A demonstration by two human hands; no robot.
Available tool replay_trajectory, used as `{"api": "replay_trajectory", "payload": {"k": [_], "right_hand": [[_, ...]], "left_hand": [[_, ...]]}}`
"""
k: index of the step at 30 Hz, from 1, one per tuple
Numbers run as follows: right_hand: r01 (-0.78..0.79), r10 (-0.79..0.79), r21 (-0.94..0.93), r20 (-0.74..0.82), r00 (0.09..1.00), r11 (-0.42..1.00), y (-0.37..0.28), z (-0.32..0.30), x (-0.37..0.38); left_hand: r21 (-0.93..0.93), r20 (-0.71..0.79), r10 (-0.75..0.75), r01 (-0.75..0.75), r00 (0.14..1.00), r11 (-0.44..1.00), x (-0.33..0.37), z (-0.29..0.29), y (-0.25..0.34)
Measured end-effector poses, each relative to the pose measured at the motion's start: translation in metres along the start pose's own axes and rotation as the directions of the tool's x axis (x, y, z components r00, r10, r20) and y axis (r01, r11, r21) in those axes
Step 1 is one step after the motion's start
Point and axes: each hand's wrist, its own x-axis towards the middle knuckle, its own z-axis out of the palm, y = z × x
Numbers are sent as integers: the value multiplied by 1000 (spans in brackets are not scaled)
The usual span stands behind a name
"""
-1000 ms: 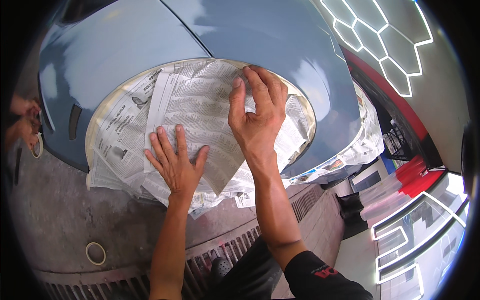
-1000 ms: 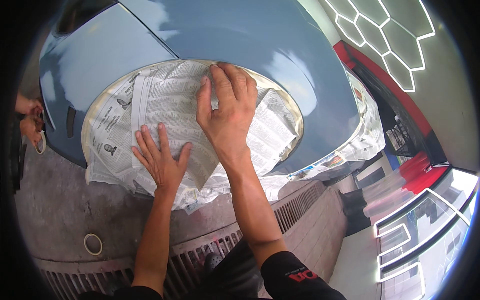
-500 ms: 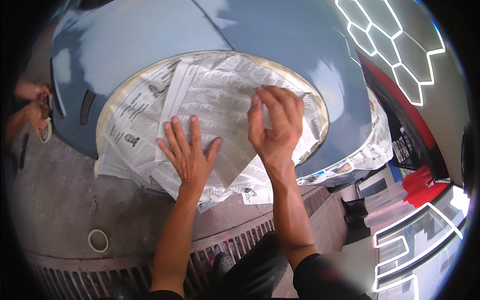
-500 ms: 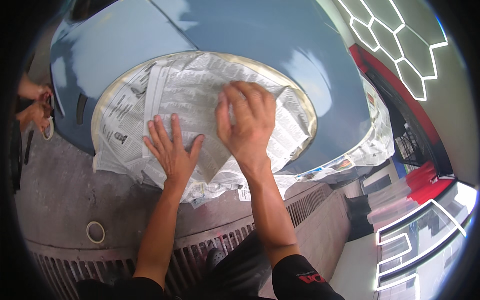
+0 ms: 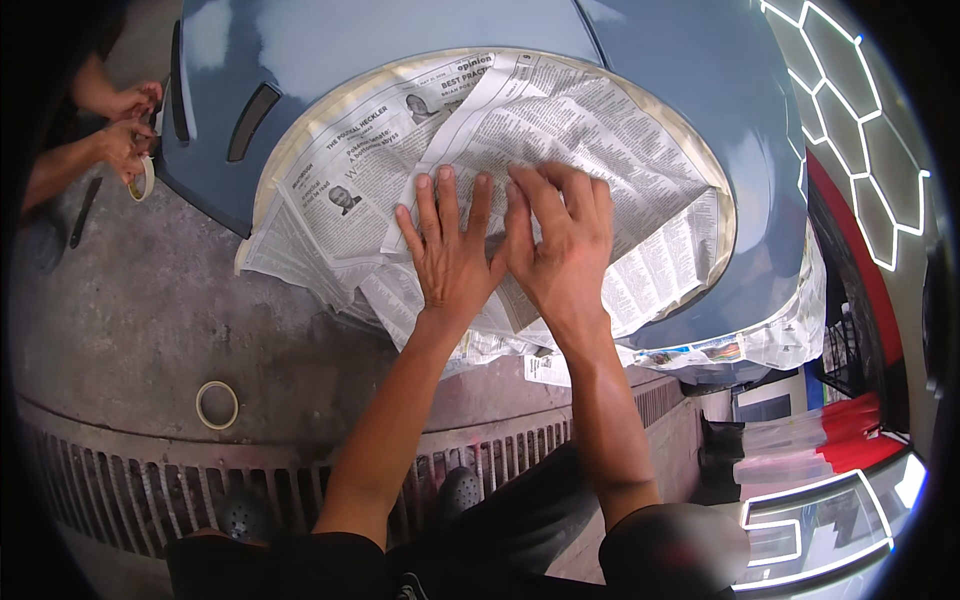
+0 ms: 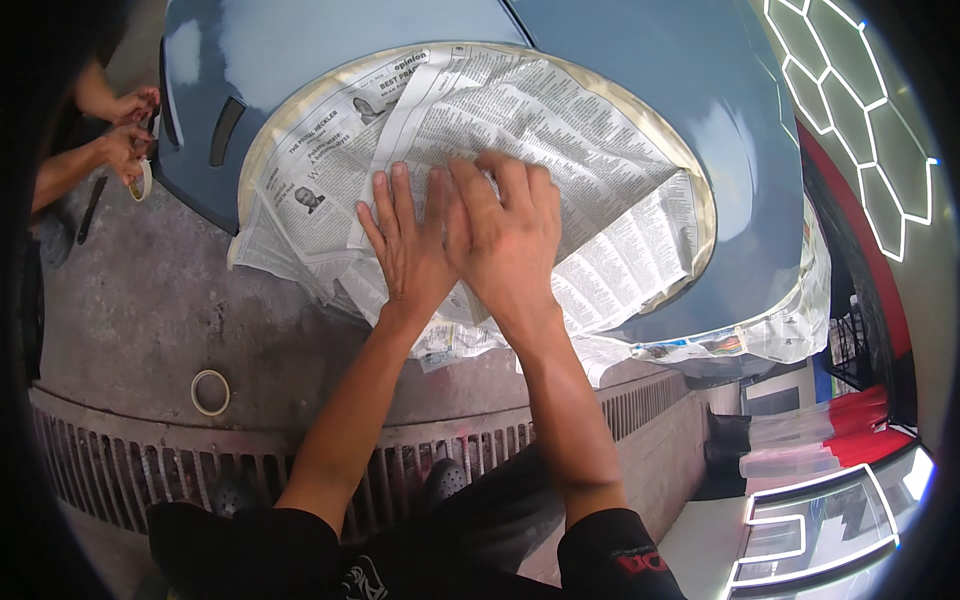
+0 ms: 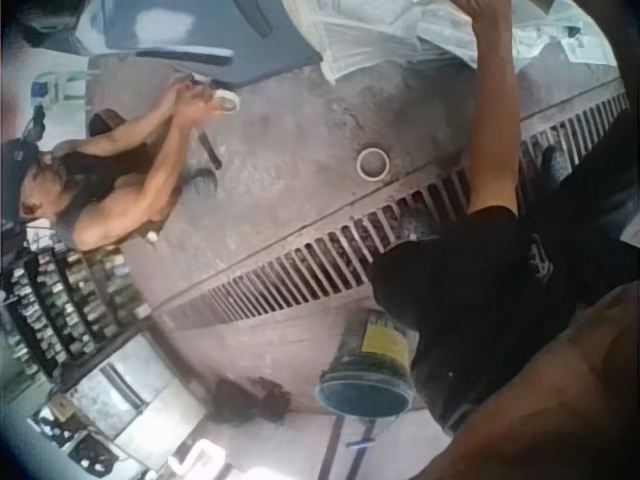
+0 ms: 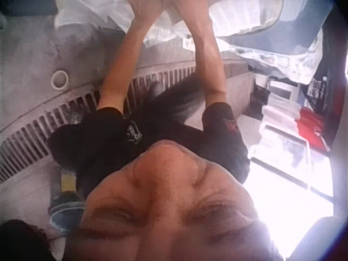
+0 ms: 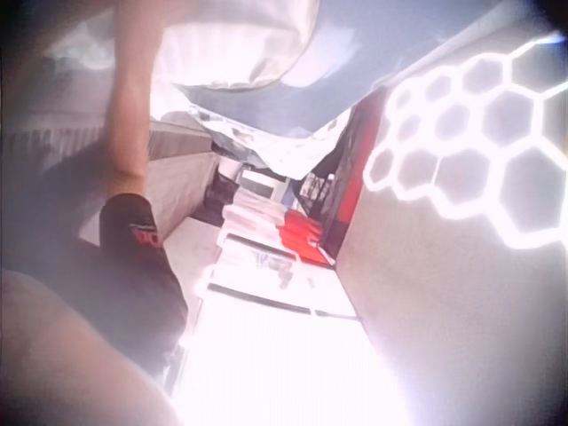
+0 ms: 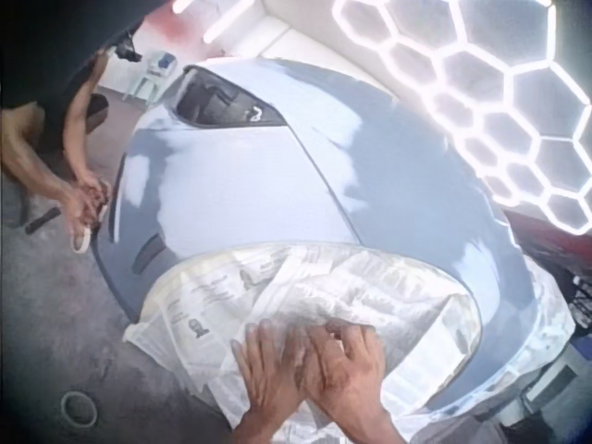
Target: The person covers the wheel arch and side window of a car with newspaper and masking tape. They smooth the newspaper over the curved surfaces and secure it with tape to protect the areas during painting.
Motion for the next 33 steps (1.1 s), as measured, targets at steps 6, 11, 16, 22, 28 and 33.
{"api": "replay_trajectory", "payload": {"k": [6,11,16,22,28,33], "right_hand": [[-243,261,-256,40,964,936,21,-43,-79],[-254,299,-336,86,950,907,64,-48,-115],[-310,358,-332,91,929,891,83,-14,-112],[-384,361,360,132,923,850,19,14,-67],[-335,316,500,125,940,798,-2,60,-29],[-449,392,456,220,893,768,-14,52,-30]], "left_hand": [[-39,-70,34,-37,997,999,0,3,-4],[-7,-66,39,-40,997,999,-3,9,0],[15,-96,48,-47,994,999,-1,18,-3],[19,-68,18,-17,998,1000,1,17,1],[-167,-153,38,-64,988,984,-15,7,-15],[8,-200,-92,95,976,995,-103,-70,-77]]}}
